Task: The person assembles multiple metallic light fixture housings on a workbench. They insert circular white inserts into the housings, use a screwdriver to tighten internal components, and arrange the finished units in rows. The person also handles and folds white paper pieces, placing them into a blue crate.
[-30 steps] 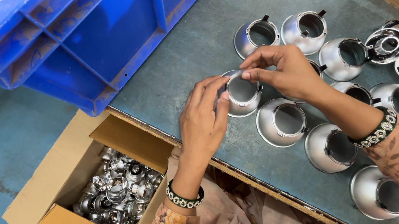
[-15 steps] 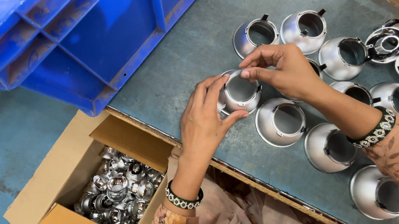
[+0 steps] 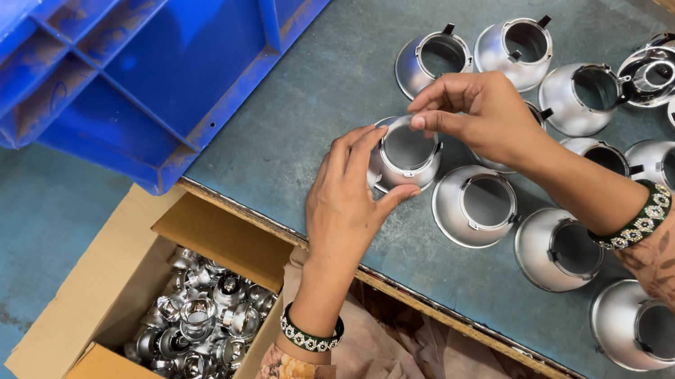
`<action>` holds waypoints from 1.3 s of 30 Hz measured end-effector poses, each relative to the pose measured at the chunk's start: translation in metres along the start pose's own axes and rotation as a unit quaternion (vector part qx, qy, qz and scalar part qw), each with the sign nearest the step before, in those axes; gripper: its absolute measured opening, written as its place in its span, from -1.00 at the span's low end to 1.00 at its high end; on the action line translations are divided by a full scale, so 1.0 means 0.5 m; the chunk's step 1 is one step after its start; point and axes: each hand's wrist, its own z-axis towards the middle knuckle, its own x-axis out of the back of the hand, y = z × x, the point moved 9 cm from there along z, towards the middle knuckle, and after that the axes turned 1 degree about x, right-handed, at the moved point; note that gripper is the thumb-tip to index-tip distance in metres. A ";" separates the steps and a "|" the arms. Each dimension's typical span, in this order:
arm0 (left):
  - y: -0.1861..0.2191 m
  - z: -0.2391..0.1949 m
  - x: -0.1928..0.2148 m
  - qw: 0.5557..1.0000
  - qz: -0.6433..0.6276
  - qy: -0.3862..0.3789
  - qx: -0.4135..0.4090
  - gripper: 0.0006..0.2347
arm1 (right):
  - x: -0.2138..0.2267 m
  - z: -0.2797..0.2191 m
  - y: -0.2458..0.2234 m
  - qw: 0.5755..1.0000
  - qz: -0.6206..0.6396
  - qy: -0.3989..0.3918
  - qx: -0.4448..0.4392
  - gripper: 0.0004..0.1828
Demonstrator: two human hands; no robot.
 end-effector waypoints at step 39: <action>0.002 -0.003 -0.001 1.000 0.010 0.007 -0.012 -0.46 | -0.022 -0.028 -0.074 0.976 -0.202 0.007 0.077 -0.72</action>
